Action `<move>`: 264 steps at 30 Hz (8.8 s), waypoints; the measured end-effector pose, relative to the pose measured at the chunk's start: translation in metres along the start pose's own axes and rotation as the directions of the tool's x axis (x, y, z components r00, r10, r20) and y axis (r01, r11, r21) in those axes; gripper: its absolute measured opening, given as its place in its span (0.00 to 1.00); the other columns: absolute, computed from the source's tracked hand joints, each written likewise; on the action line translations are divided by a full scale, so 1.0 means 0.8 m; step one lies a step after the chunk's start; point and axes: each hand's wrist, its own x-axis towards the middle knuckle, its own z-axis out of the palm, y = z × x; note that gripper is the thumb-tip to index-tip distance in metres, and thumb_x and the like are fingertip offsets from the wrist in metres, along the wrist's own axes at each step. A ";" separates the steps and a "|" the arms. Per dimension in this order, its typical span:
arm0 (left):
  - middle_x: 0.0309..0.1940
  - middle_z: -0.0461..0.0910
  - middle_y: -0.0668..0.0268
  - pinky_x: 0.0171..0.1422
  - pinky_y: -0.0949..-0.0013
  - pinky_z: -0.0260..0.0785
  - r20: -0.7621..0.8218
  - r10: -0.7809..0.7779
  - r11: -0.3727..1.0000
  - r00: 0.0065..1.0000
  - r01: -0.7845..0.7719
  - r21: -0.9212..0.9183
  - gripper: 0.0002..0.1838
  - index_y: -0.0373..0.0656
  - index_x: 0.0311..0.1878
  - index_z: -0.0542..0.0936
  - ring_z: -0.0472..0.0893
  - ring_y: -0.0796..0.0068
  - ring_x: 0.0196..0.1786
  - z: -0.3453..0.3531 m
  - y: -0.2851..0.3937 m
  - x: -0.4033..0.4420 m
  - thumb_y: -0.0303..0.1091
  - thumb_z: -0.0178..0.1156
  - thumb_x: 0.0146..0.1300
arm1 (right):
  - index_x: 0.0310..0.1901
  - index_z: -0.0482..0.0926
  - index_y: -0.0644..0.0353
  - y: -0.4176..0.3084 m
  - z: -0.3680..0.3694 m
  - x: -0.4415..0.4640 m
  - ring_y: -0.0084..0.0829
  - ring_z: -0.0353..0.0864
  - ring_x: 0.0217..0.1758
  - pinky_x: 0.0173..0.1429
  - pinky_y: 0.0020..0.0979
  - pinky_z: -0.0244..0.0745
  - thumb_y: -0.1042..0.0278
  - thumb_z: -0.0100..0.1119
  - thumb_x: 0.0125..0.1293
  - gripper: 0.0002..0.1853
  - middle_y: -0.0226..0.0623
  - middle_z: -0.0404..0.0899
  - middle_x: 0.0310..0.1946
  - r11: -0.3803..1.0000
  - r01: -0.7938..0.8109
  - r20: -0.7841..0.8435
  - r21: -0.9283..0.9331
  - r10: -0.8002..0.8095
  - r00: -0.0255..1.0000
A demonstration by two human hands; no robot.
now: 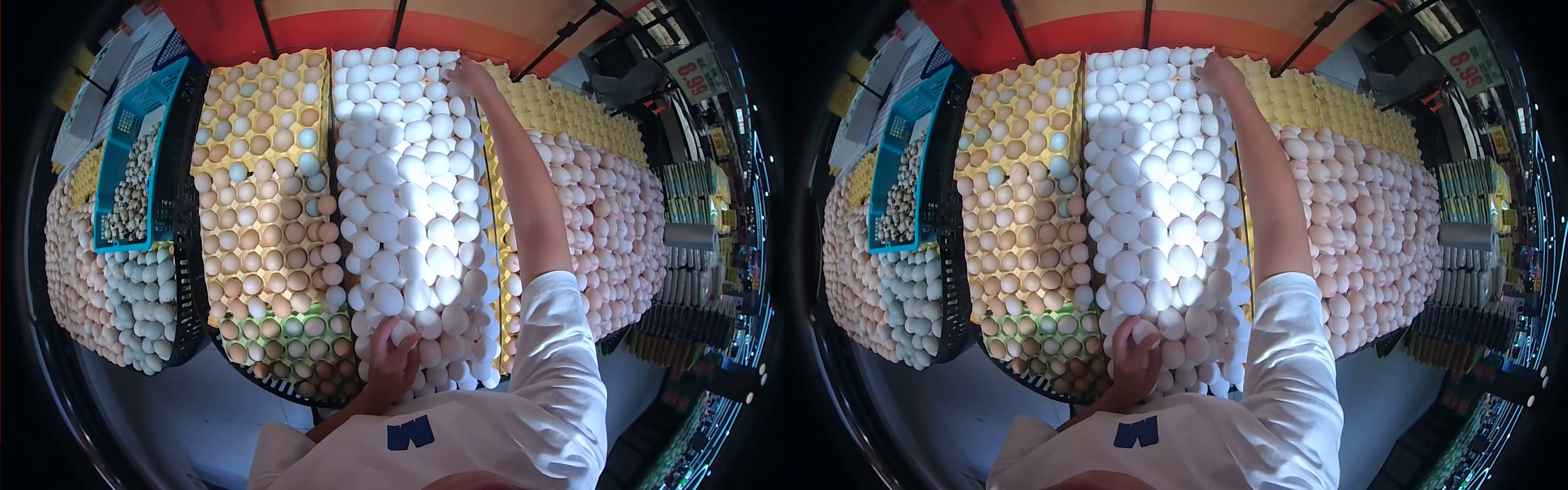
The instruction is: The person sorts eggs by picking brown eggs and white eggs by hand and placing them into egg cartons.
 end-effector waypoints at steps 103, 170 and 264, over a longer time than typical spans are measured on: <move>0.57 0.66 0.45 0.56 0.56 0.72 -0.057 0.037 0.999 0.998 -0.039 -0.035 0.18 0.40 0.49 0.79 0.70 0.43 0.60 0.003 -0.005 0.001 0.19 0.62 0.53 | 0.57 0.73 0.62 0.009 -0.010 -0.088 0.23 0.72 0.35 0.44 0.25 0.71 0.59 0.59 0.62 0.23 0.34 0.78 0.38 0.749 0.294 -0.260 0.594 -0.166 0.951; 0.64 0.58 0.51 0.65 0.61 0.62 0.015 0.154 0.988 0.988 -0.154 0.005 0.20 0.41 0.57 0.74 0.65 0.53 0.64 0.004 -0.010 -0.006 0.22 0.57 0.61 | 0.47 0.79 0.66 -0.020 -0.074 -0.590 0.19 0.77 0.38 0.44 0.22 0.72 0.71 0.54 0.69 0.10 0.32 0.81 0.37 0.722 -0.079 -0.008 0.687 0.115 0.993; 0.45 0.80 0.58 0.50 0.61 0.76 0.495 -0.200 -0.083 0.845 0.489 -0.868 0.21 0.39 0.50 0.75 0.80 0.67 0.48 -0.064 -0.021 0.070 0.47 0.44 0.73 | 0.50 0.71 0.62 -0.089 -0.039 -0.252 0.28 0.78 0.42 0.47 0.30 0.75 0.70 0.67 0.55 0.22 0.38 0.78 0.40 0.603 0.364 -0.281 0.710 -0.232 0.931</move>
